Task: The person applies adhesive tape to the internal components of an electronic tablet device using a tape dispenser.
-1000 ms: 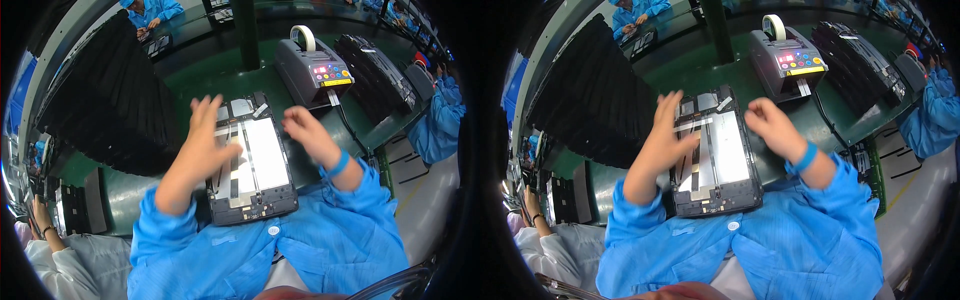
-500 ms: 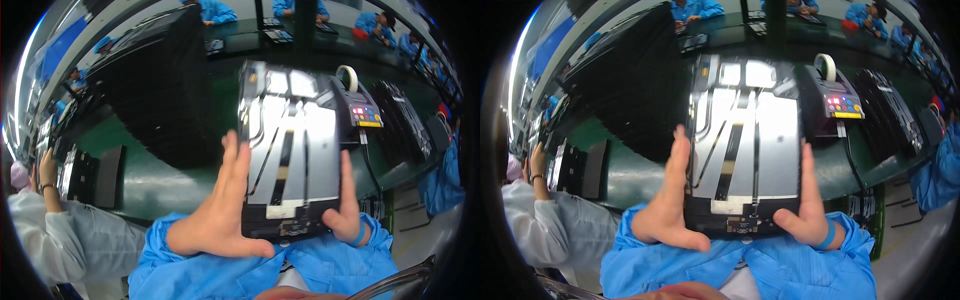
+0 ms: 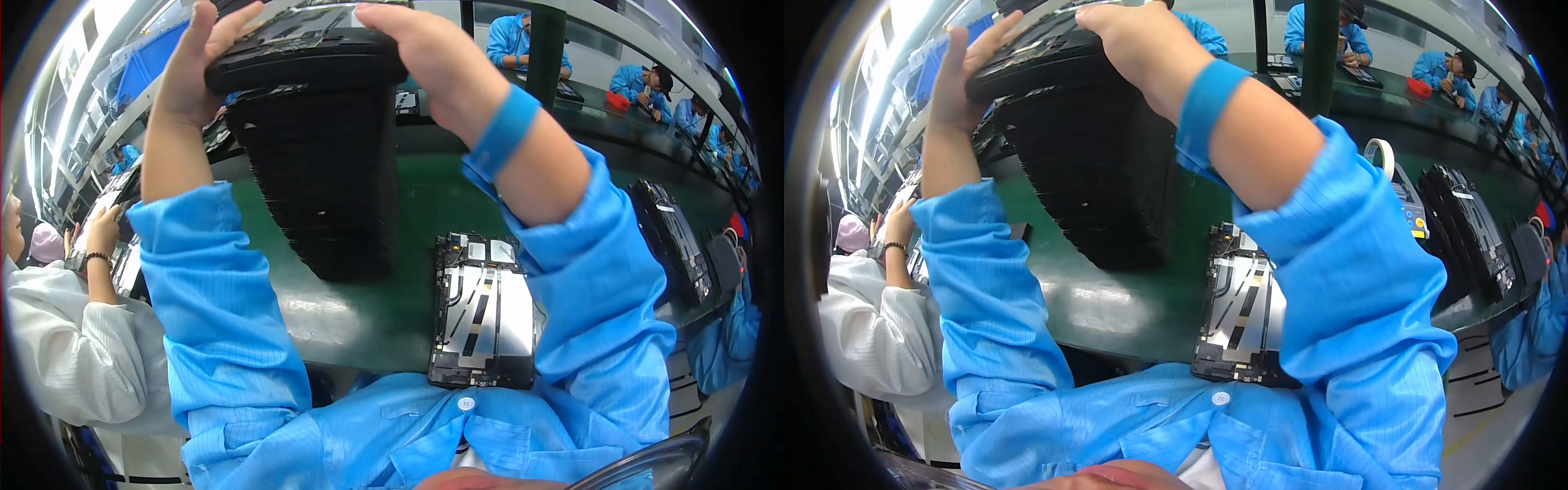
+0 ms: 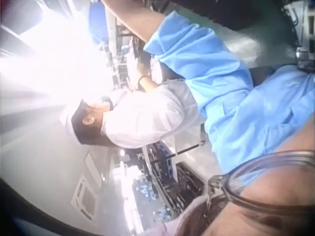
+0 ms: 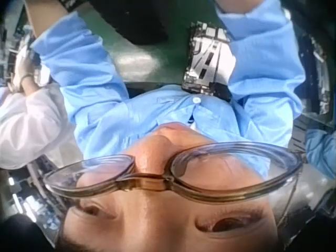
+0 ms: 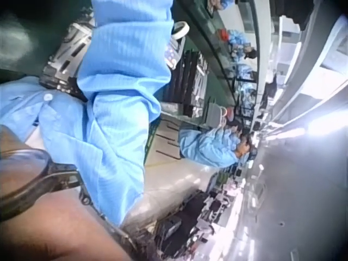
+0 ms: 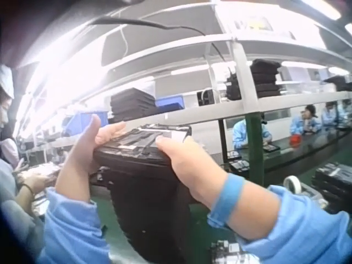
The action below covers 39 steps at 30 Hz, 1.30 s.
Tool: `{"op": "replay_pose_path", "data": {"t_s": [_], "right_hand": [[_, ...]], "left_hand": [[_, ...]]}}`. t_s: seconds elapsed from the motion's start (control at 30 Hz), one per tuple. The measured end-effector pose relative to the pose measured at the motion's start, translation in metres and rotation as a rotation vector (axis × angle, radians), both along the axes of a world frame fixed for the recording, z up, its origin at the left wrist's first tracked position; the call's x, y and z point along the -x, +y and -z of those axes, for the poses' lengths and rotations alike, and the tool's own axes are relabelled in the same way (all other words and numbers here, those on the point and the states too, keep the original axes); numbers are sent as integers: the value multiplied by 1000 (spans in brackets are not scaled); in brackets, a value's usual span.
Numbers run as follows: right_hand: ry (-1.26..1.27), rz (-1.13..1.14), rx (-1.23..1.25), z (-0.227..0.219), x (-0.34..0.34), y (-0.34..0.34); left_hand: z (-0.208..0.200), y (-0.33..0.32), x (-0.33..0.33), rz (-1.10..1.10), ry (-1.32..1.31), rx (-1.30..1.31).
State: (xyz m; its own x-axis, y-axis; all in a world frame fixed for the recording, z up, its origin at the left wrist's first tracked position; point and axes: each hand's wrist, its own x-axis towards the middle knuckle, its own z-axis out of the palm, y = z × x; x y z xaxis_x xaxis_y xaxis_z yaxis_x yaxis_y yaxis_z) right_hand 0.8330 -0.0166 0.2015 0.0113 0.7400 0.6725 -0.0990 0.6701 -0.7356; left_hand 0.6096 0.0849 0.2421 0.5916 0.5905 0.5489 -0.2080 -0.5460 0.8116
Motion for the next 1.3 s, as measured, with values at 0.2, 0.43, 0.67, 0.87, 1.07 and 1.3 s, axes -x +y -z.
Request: {"op": "replay_pose_path", "data": {"t_s": [0.2, 0.43, 0.67, 0.87, 1.07, 1.3], "right_hand": [[80, 83, 164, 19, 11, 17], [348, 75, 812, 154, -37, 13], [345, -65, 1213, 222, -11, 7], [320, -229, 1113, 224, 26, 2], [179, -245, 1185, 220, 36, 3], [26, -490, 1178, 242, 65, 28]], "left_hand": [[21, 22, 10, -150, 26, 142], [145, 7, 30, -365, -379, 297], [312, -32, 18, -388, -514, 808], [325, -34, 27, -280, -455, 807], [323, -42, 45, -241, -461, 816], [315, -56, 85, -391, -515, 801]]}}
